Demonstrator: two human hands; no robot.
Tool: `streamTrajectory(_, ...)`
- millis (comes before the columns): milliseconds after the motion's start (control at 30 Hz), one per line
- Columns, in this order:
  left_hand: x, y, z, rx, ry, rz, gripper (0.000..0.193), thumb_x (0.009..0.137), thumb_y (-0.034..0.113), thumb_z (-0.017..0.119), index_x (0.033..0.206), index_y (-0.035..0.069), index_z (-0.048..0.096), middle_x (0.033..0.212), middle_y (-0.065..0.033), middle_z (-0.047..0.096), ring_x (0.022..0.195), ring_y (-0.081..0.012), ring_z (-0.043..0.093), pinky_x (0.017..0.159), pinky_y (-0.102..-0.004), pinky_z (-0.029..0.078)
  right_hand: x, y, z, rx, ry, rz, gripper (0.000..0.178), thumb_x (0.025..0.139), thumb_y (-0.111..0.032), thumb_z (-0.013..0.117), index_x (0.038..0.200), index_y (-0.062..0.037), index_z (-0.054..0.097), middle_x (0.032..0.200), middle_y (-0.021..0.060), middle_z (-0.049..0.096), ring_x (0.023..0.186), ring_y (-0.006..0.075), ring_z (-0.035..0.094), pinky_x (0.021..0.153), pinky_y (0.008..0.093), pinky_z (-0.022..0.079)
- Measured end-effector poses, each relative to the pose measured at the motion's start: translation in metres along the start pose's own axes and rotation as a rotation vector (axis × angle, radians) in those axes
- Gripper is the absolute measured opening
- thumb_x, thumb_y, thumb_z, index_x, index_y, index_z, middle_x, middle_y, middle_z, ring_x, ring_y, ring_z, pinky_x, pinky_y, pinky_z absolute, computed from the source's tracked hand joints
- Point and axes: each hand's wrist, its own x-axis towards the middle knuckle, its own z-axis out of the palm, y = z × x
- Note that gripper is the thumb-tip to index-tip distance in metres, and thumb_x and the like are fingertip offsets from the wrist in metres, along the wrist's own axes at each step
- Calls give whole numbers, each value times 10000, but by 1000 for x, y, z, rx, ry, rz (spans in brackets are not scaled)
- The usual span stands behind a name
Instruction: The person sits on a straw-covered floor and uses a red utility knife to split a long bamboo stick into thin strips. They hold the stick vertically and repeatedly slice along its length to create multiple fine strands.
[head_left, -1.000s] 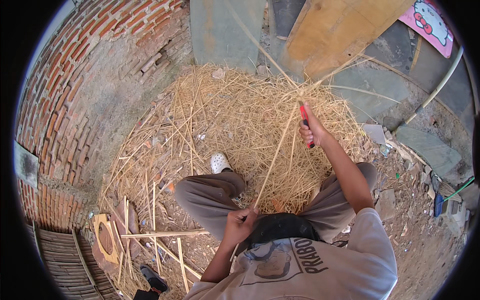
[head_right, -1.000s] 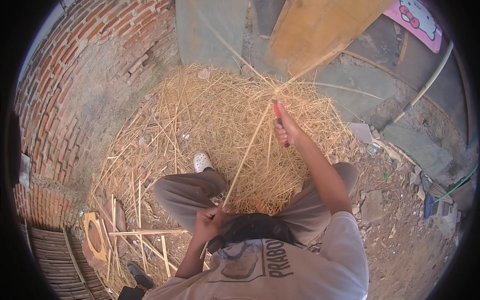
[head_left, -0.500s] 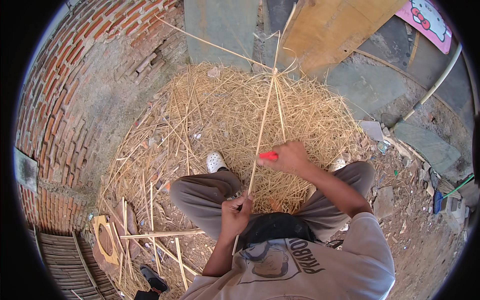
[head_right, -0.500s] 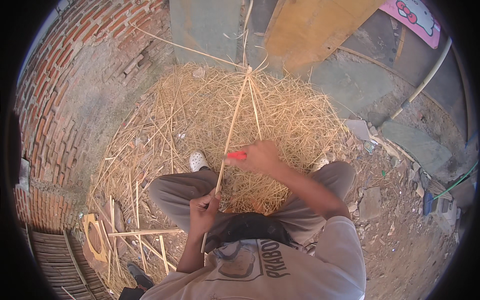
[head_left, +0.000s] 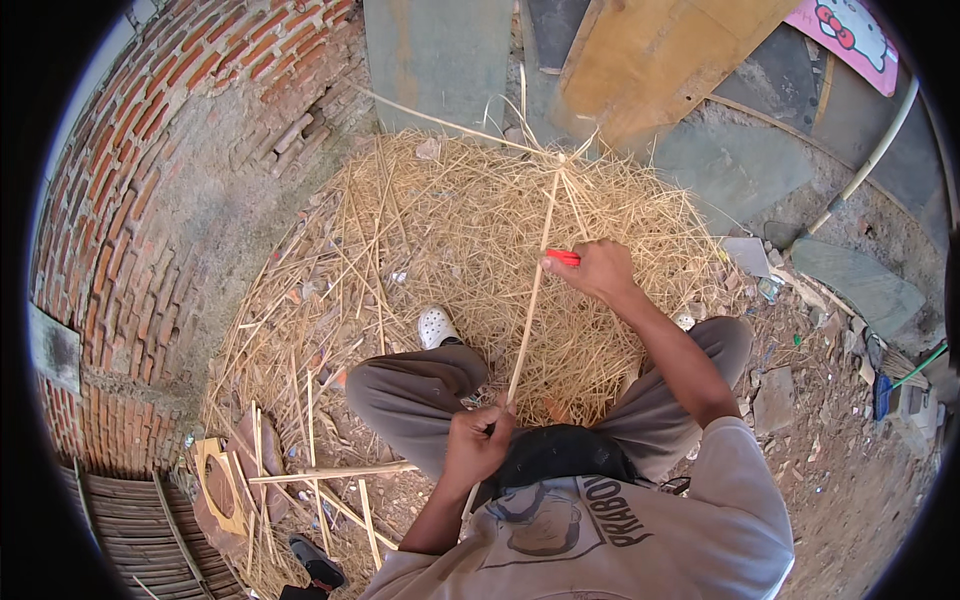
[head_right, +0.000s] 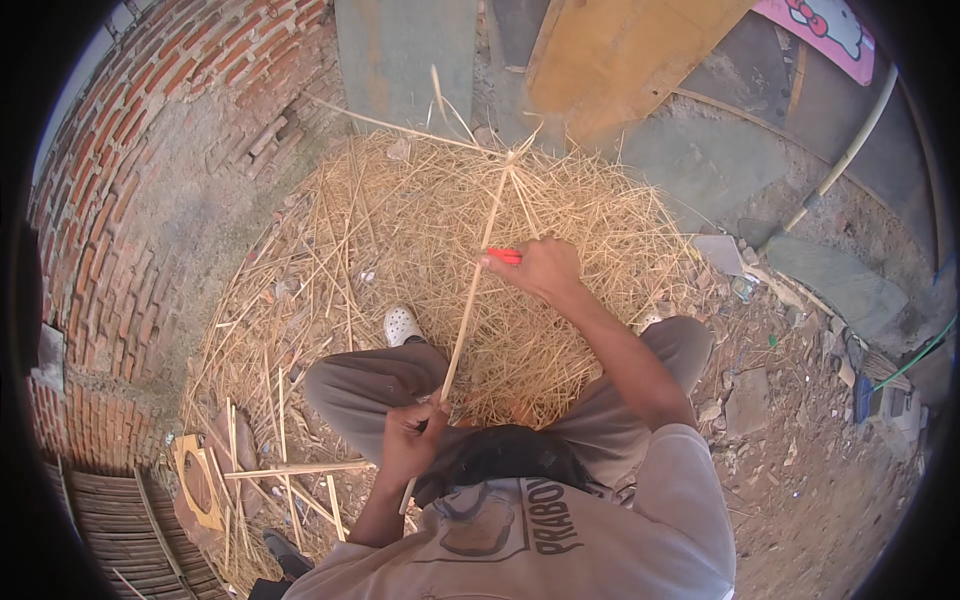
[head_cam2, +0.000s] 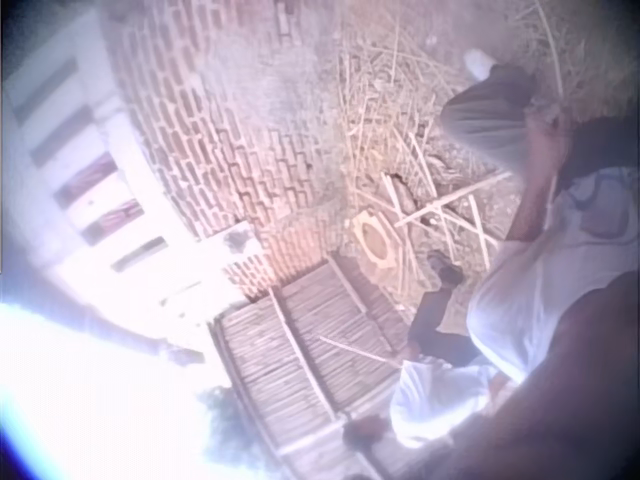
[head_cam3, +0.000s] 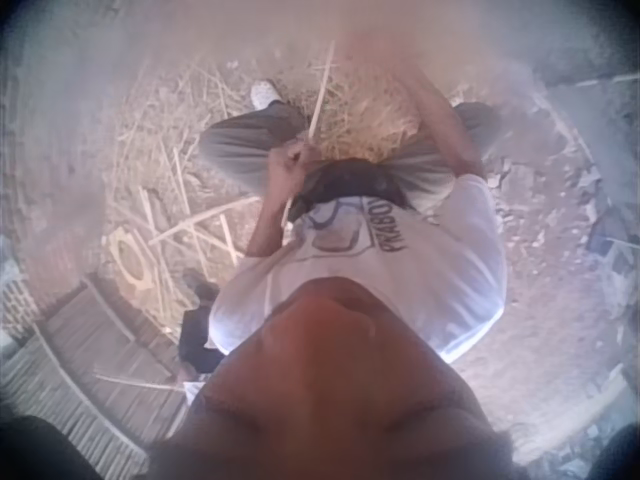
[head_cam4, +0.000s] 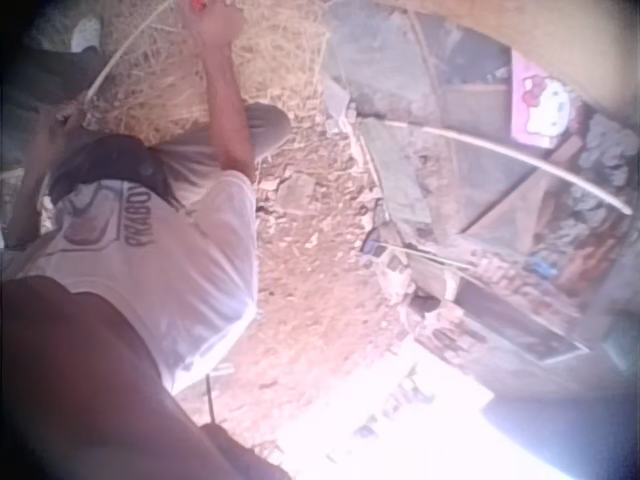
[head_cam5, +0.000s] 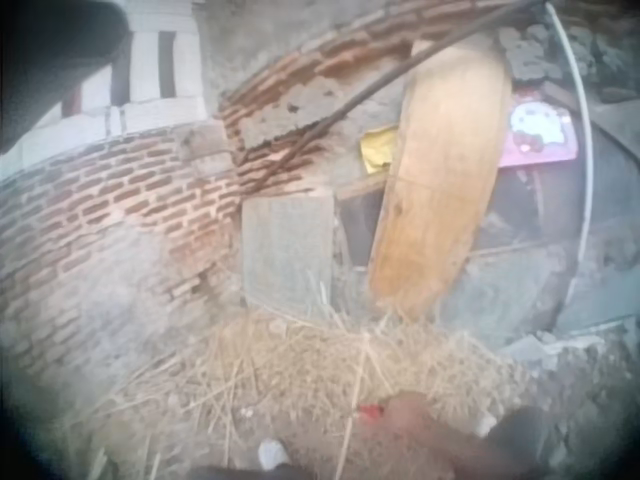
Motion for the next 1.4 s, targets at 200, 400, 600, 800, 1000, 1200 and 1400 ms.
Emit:
streamTrajectory(200, -10, -10, -6, 124, 12, 56, 195, 901, 15, 625, 719, -50, 600, 534, -102, 394, 534, -58, 350, 521, -273, 421, -45, -27, 15, 13, -15, -224, 855, 771, -887, 383, 612, -99, 677, 492, 57, 569, 486, 225, 612, 465, 367, 464)
streamTrajectory(400, -22, 4, -6, 118, -9, 52, 151, 900, -2, 611, 769, -66, 647, 516, -64, 406, 560, -24, 371, 546, -236, 425, -12, 2, 3, -12, -249, 65, 839, 748, -897, 406, 606, -116, 680, 480, 49, 554, 463, 217, 591, 471, 377, 463)
streamTrajectory(600, -26, -6, -13, 278, -5, 142, 164, 894, 7, 614, 747, -61, 641, 532, -184, 493, 434, -149, 460, 536, -331, 475, -39, -20, 24, 21, 78, -238, 816, 756, -877, 438, 562, -115, 657, 427, 31, 499, 405, 188, 532, 427, 353, 420)
streamTrajectory(800, -37, -3, -7, 418, -59, 273, 196, 864, 50, 643, 674, 12, 612, 595, -185, 564, 518, -338, 593, 483, -404, 457, 1, 23, 7, 15, -72, 127, 850, 767, -875, 414, 613, -84, 682, 503, 74, 571, 511, 251, 626, 461, 364, 467)
streamTrajectory(1000, -62, -12, -12, 301, -112, 158, 255, 889, 53, 636, 648, 0, 574, 586, -196, 536, 469, -303, 562, 449, -380, 422, 26, 72, 3, 2, 6, 362, 906, 786, -874, 378, 607, -32, 659, 517, 109, 576, 545, 252, 630, 501, 408, 475)
streamTrajectory(1200, -49, -41, -9, -63, 134, -143, 147, 952, 69, 594, 888, -15, 697, 565, 35, 519, 491, -57, 440, 447, -257, 349, -5, 35, 10, 330, -199, 261, 859, 797, -845, 428, 599, -38, 650, 498, 108, 554, 508, 266, 598, 506, 403, 458)
streamTrajectory(1400, 1, -27, 8, -450, 202, -148, 369, 990, 105, 557, 1355, 49, 549, 579, 88, 451, 483, 3, 372, 435, -184, 310, -74, -52, 4, 387, -167, -282, 615, 792, -704, 614, 658, -108, 687, 510, 98, 563, 475, 293, 570, 500, 408, 455)
